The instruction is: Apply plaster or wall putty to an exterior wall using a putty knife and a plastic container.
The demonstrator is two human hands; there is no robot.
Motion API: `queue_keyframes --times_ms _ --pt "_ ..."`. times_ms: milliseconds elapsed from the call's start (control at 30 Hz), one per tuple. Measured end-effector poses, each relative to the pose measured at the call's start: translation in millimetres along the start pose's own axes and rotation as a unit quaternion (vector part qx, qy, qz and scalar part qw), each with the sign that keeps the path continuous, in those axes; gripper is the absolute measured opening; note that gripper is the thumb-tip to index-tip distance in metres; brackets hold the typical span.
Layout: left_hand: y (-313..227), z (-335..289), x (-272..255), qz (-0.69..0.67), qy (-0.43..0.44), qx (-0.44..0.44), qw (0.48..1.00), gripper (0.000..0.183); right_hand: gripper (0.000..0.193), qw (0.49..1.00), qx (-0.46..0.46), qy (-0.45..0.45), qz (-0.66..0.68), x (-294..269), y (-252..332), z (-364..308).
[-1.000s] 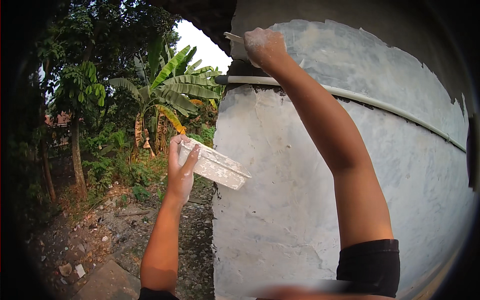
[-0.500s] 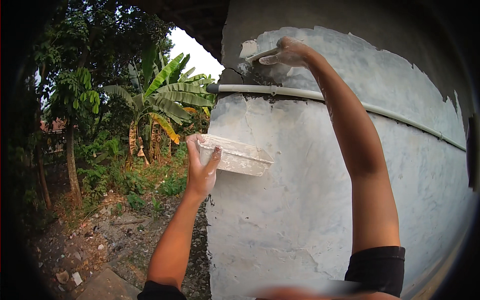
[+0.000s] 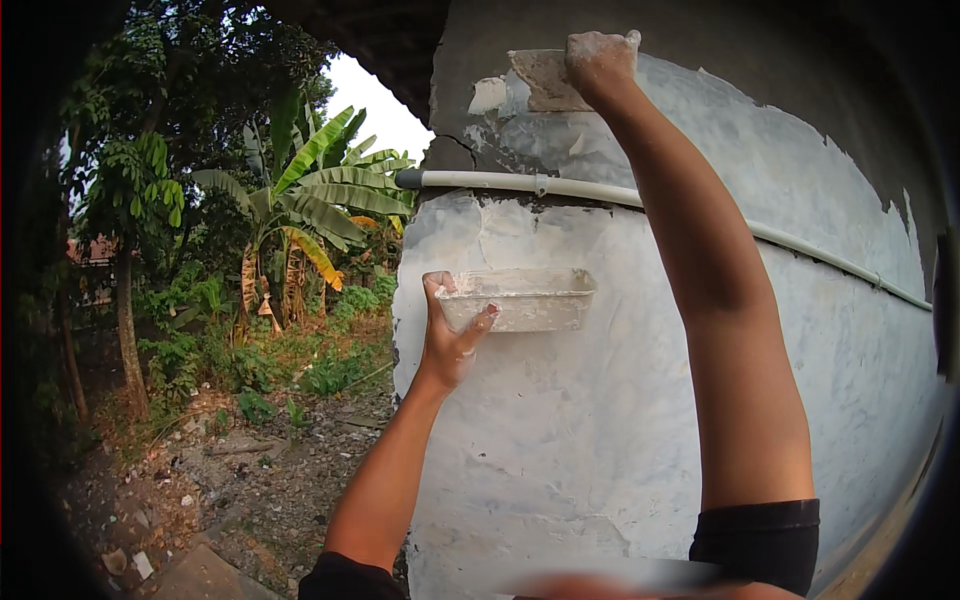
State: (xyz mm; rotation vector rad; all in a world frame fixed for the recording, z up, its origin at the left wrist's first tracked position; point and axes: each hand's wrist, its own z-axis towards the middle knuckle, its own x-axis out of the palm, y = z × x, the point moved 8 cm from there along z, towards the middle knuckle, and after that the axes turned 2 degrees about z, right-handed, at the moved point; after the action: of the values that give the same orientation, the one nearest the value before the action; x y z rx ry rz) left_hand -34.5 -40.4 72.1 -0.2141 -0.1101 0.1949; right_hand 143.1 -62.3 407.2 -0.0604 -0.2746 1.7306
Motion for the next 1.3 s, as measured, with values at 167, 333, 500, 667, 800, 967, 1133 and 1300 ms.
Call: queue_keyframes --times_ms 167,333,500,667,800,967,1133,1300 --pt "5.1 1.6 -8.2 -0.071 -0.006 -0.060 0.996 0.047 0.035 0.993 0.004 0.014 -0.115 1.3 -0.7 7.4" --pt "-2.6 1.6 0.4 -0.019 0.017 -0.064 0.998 0.052 0.034 0.985 0.000 0.080 0.152 32.8 -11.1 28.3" --pt "-8.4 0.4 4.6 0.005 0.018 -0.051 0.999 0.039 0.036 0.948 0.124 0.093 0.278 44.7 7.1 28.0" --pt "5.6 0.8 -5.1 0.013 0.008 -0.067 0.998 0.056 0.033 0.933 0.135 0.034 0.333 62.6 61.4 23.1" --pt "-6.8 -2.1 -0.3 -0.003 0.023 -0.056 0.998 0.048 0.025 0.969 0.050 -0.003 0.243 42.1 74.8 11.2" --pt "-7.0 -0.3 4.4 -0.009 0.020 -0.066 0.998 0.041 0.021 0.971 0.039 -0.055 0.229 26.3 34.5 17.6" --pt "9.9 -2.4 -4.3 0.065 0.029 -0.046 0.996 0.058 0.022 0.976 0.027 -0.028 0.215 15.9 44.8 15.9" --pt "3.9 -4.0 -0.5 0.030 0.035 -0.060 0.997 0.060 0.027 0.972 -0.032 0.066 0.225 57.7 83.2 6.2"
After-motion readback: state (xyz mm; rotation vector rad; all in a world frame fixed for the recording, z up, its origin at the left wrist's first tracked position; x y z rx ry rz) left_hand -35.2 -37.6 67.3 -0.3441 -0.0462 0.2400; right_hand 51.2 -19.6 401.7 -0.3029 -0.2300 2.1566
